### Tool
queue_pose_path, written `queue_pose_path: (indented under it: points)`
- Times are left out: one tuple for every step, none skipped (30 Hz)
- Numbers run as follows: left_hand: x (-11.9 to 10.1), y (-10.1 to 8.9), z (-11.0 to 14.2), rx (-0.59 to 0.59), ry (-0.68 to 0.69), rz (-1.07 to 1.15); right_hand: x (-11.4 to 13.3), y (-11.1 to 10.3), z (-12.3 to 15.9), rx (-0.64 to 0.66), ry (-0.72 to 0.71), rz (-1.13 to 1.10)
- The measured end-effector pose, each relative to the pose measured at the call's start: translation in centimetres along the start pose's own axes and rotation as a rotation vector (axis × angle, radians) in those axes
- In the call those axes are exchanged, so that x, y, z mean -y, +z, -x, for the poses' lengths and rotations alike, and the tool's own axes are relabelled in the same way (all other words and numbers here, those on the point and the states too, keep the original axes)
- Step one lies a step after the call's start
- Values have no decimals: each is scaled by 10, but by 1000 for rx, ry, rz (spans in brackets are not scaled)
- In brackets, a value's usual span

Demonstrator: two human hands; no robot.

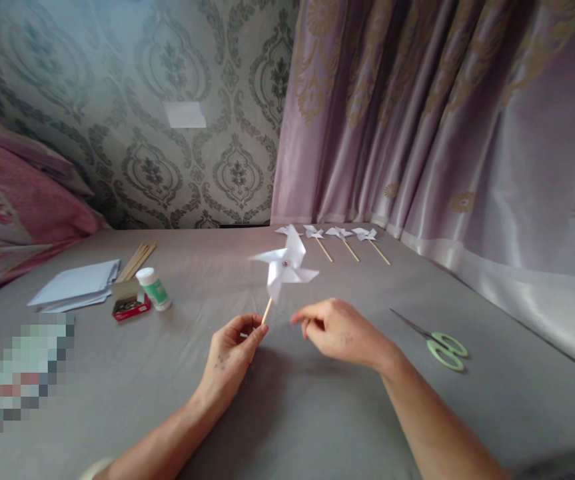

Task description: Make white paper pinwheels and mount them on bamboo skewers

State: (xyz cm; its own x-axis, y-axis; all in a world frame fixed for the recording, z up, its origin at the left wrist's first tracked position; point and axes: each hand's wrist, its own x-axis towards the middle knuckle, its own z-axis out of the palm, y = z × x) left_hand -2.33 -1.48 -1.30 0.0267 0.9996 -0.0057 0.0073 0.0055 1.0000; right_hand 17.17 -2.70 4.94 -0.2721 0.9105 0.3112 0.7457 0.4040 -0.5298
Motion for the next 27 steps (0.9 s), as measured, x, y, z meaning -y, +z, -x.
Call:
queue_pose_path:
  points:
    - [0, 0, 0, -2, 2, -3, 2, 1, 1, 124, -62, -29]
    - [-1, 0, 0, -3, 1, -4, 4, 1, 2, 157, -101, -57]
    - [-1, 0, 0, -2, -1, -3, 5, 1, 2, 114, -108, -85]
    - [-1, 0, 1, 0, -4, -1, 5, 1, 1, 5, -82, -110]
    - [-1, 0, 1, 5, -7, 1, 3, 0, -1, -136, -34, -127]
    - [-1, 0, 1, 11, -10, 3, 2, -1, -3, -279, 29, -131]
    - [0, 0, 1, 17, -11, 3, 0, -1, -5, -399, 97, -118]
    - [1, 0, 1, 19, -10, 2, -2, -1, -6, -461, 151, -97]
    - [1, -1, 1, 19, -9, -2, -3, -1, -6, -434, 172, -80]
    - [2, -1, 0, 16, -7, -7, -2, 0, -5, -309, 144, -77]
    - [2, -1, 0, 10, -4, -14, 0, 2, -3, -108, 75, -93]
    - [2, -1, 0, 4, -2, -20, 3, 4, -1, 125, -19, -127]
    - [2, -2, 0, -1, -1, -23, 6, 6, 2, 330, -117, -165]
    - [2, -2, 0, -5, 0, -23, 10, 8, 4, 466, -195, -195]
    - [1, -2, 0, -7, -2, -19, 13, 10, 6, 523, -247, -214]
    - [1, -2, 0, -7, -4, -14, 15, 10, 7, 504, -267, -227]
    - [0, -1, 0, -3, -6, -11, 16, 10, 7, 427, -262, -243]
    - [0, -1, 0, 2, -8, -10, 16, 9, 6, 311, -238, -266]
    - [-1, -1, 1, 6, -9, -12, 14, 8, 4, 168, -200, -290]
    - [-1, 0, 1, 8, -8, -14, 11, 5, 1, 0, -148, -306]
    - [-1, 1, 1, 8, -6, -16, 8, 3, -1, -180, -89, -305]
    - [-1, 1, 2, 8, -5, -17, 4, 0, -4, -359, -25, -277]
    - [-1, 2, 2, 8, -5, -17, 0, -2, -6, -512, 42, -220]
    - [-1, 2, 2, 7, -6, -14, -3, -3, -7, -609, 107, -147]
    - [-1, 2, 2, 4, -6, -9, -5, -4, -7, -627, 161, -76]
    - [-1, 2, 2, -1, -6, -5, -6, -4, -6, -551, 189, -22]
    - [0, 2, 2, -6, -9, -4, -5, -2, -5, -383, 173, 8]
